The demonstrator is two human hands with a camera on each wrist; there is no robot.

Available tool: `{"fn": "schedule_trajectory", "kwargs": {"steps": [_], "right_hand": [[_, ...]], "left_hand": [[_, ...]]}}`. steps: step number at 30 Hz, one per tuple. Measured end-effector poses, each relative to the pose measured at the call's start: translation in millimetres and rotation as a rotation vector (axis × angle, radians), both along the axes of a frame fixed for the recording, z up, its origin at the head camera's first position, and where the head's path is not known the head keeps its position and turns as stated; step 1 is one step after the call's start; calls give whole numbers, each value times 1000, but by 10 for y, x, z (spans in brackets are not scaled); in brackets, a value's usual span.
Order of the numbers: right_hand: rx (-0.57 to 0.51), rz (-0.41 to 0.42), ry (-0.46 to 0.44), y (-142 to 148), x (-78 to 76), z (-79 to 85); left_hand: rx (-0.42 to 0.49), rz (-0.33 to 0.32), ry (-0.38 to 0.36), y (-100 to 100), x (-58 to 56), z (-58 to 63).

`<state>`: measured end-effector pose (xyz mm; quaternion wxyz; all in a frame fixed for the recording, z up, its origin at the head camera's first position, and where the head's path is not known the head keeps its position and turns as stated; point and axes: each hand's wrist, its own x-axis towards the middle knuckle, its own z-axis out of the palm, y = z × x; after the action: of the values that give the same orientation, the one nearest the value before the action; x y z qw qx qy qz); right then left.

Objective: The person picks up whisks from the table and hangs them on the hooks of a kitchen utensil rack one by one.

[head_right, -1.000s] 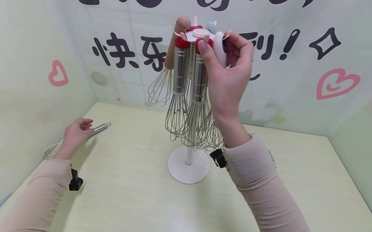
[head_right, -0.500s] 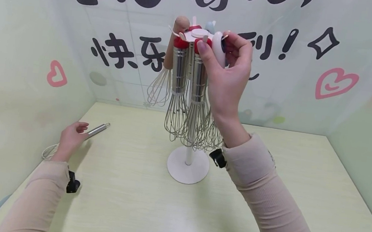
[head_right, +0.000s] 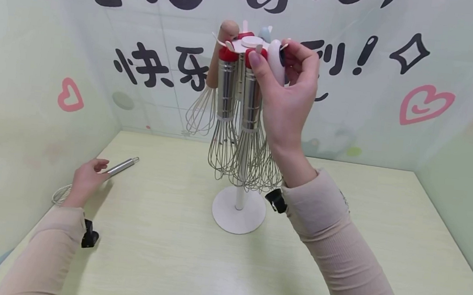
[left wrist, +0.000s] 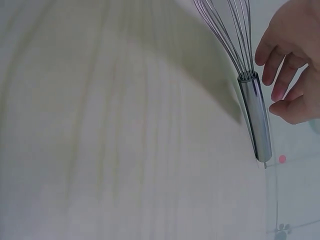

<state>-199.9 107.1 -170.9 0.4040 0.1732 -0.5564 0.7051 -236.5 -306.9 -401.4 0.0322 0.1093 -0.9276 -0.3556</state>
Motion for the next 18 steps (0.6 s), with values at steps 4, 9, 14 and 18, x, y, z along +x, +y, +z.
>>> {"fn": "schedule_trajectory", "kwargs": {"steps": [4,9,14,18], "right_hand": [[1,-2,-3,0,0,1],[3,0,-4,-5,3,4],[-3,-4,-10,-10,8,12],[-3,-10,-12,-8,9,13]], "left_hand": [[-23,-17,-4,-19,11,-14],[-35,-42,-4,-35,33,-23],[-47,-55,0,-39,39,-29],[-57,-64,17,-43,37,-50]]}}
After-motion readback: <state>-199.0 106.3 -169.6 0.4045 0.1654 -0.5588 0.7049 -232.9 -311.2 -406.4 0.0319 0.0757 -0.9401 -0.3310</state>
